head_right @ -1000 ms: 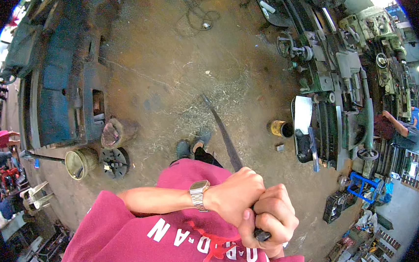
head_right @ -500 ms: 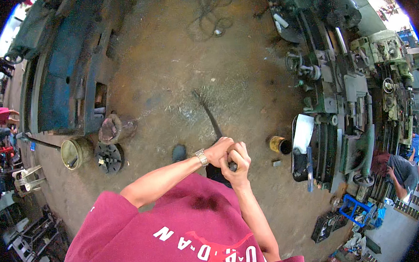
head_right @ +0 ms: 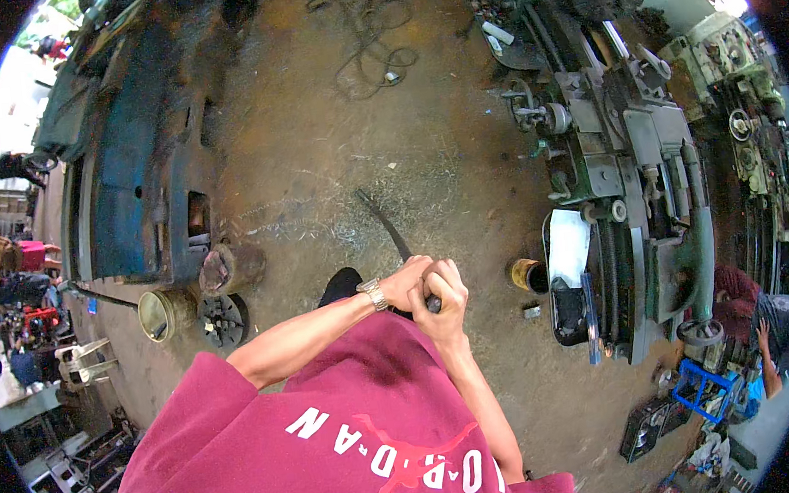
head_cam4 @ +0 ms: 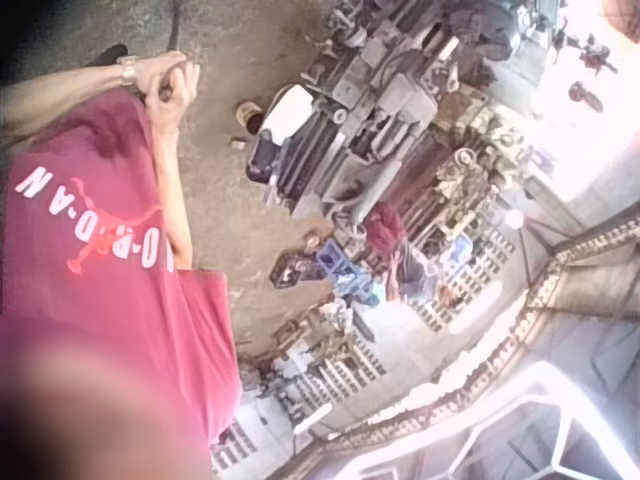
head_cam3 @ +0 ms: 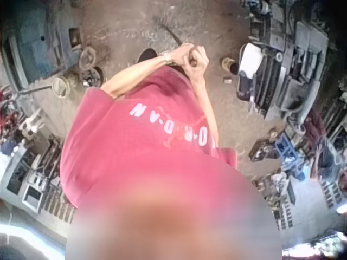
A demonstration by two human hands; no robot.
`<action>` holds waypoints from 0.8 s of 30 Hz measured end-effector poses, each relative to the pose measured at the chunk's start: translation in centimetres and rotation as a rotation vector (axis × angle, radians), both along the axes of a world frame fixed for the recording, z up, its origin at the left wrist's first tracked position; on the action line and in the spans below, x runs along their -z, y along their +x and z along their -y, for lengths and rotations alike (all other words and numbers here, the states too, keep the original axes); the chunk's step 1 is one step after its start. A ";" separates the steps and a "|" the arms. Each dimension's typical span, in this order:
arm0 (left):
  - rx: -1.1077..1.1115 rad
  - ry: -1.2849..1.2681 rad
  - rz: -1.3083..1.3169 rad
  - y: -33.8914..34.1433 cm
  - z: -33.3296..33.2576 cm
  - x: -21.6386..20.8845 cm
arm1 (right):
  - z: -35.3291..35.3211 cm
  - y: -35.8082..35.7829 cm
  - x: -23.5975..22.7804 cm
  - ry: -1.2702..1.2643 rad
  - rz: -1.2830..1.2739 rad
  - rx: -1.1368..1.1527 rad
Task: The person uses a long metal bar to sweep scattered metal shavings on the workshop floor into a pile. They repeatedly push and gather the shavings, then lift the bar to move the pile toward a collection area.
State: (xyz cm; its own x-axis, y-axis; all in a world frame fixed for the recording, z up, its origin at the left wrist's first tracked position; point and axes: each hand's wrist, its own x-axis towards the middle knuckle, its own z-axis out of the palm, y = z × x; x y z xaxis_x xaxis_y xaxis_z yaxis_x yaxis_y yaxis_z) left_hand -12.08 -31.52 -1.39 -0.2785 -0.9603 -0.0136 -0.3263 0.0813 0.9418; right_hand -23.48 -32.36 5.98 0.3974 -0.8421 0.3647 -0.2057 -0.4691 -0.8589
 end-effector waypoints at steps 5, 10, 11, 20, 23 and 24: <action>0.073 -0.066 0.001 -1.6 -2.4 -7.2 | -2.1 -2.0 -6.2 -0.063 0.034 -0.055; -0.030 -0.092 -0.099 -2.0 -3.1 -8.7 | -2.6 -2.1 -8.2 0.050 -0.065 -0.044; -0.021 -0.088 -0.096 -1.8 -3.1 -8.1 | -2.5 -1.7 -7.7 0.050 -0.074 -0.068; -0.004 -0.078 -0.134 -0.2 -2.0 -1.7 | -1.5 0.2 -1.7 0.016 -0.034 -0.055; 0.050 -0.038 -0.114 0.6 -0.7 -2.4 | -1.0 1.1 -2.0 0.053 -0.040 0.007; 0.084 -0.014 -0.099 1.1 -0.3 -2.7 | -0.7 1.7 -2.3 0.065 -0.040 0.019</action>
